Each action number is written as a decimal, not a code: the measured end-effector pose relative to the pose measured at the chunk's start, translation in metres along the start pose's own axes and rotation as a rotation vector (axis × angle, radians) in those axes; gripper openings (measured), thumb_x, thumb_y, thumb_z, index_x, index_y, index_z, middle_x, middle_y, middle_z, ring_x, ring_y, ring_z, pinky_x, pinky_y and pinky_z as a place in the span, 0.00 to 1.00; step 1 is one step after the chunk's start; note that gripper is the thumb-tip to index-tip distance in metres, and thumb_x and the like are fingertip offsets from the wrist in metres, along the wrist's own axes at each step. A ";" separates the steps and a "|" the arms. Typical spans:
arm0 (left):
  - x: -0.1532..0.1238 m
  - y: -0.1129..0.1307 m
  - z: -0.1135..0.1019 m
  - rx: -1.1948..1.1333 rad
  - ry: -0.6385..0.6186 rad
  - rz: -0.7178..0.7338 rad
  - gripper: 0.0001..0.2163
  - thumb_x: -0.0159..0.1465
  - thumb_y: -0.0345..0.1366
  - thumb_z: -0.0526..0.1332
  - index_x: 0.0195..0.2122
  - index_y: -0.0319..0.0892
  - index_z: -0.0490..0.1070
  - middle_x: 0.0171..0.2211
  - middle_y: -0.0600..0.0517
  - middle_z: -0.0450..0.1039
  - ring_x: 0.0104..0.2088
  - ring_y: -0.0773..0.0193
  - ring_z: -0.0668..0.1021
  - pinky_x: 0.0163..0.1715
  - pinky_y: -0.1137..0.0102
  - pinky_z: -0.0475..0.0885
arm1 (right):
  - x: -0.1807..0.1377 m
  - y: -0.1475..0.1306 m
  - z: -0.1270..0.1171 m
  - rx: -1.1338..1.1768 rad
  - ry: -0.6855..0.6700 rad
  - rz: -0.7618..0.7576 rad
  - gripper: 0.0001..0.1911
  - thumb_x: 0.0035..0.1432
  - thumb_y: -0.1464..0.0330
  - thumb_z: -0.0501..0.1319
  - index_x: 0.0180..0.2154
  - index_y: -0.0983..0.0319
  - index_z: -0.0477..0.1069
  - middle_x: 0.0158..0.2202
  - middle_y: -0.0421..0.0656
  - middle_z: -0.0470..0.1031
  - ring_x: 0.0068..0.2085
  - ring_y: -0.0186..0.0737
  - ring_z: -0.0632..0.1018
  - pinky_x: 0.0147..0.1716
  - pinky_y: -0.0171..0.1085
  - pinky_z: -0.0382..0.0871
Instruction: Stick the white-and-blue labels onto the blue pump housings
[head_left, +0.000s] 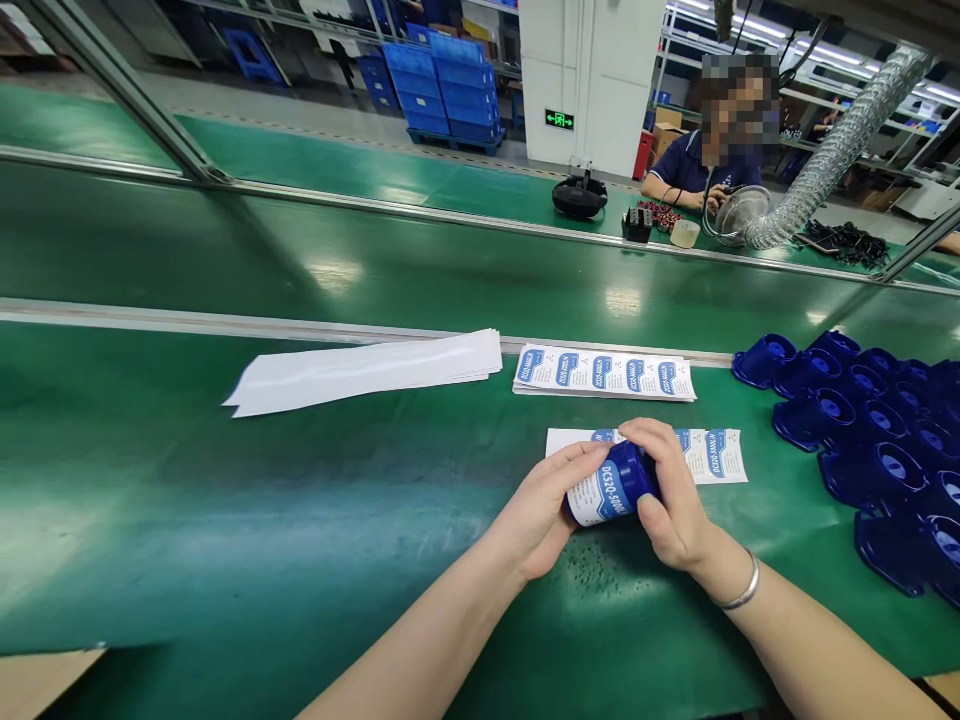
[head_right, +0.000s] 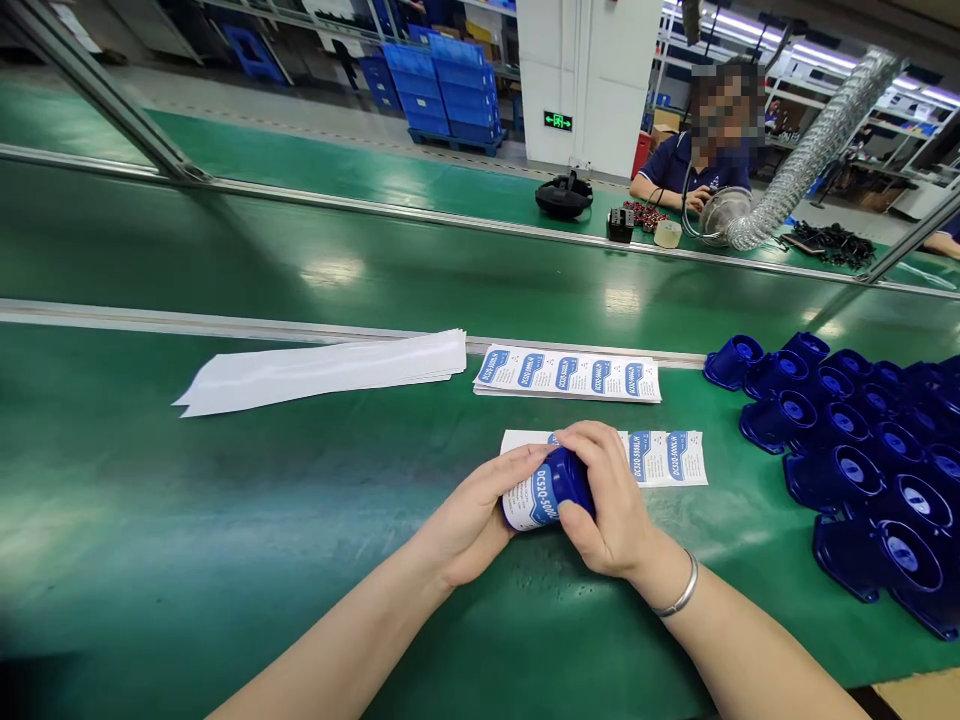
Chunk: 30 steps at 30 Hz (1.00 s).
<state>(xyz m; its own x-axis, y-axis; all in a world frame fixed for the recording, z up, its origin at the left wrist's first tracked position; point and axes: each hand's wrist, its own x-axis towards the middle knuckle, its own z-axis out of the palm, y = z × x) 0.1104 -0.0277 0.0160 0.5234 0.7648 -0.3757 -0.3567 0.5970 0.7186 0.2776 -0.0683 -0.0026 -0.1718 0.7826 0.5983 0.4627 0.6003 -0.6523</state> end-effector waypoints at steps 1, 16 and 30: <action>0.000 -0.001 0.000 -0.021 -0.010 -0.028 0.14 0.58 0.43 0.71 0.40 0.39 0.79 0.38 0.46 0.77 0.40 0.59 0.76 0.39 0.69 0.71 | 0.000 0.001 0.000 -0.018 -0.017 -0.037 0.26 0.70 0.53 0.49 0.64 0.54 0.57 0.57 0.51 0.64 0.57 0.57 0.68 0.58 0.60 0.64; -0.005 -0.017 0.013 0.613 0.216 0.354 0.30 0.45 0.38 0.77 0.49 0.45 0.68 0.46 0.47 0.74 0.46 0.49 0.77 0.45 0.58 0.73 | 0.000 -0.004 0.004 0.139 0.178 0.263 0.21 0.73 0.57 0.44 0.60 0.54 0.62 0.56 0.48 0.67 0.57 0.51 0.69 0.59 0.55 0.62; -0.001 -0.003 0.002 0.003 0.032 0.057 0.16 0.54 0.41 0.75 0.40 0.39 0.78 0.40 0.47 0.77 0.42 0.59 0.76 0.42 0.69 0.70 | 0.000 -0.009 0.005 -0.028 0.023 0.004 0.22 0.70 0.62 0.49 0.64 0.54 0.58 0.56 0.50 0.64 0.56 0.54 0.69 0.57 0.58 0.64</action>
<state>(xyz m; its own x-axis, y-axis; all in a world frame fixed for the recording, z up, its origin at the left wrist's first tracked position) 0.1127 -0.0305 0.0158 0.4775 0.8047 -0.3527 -0.3826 0.5518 0.7410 0.2690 -0.0728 0.0002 -0.1496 0.7809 0.6065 0.4876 0.5919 -0.6418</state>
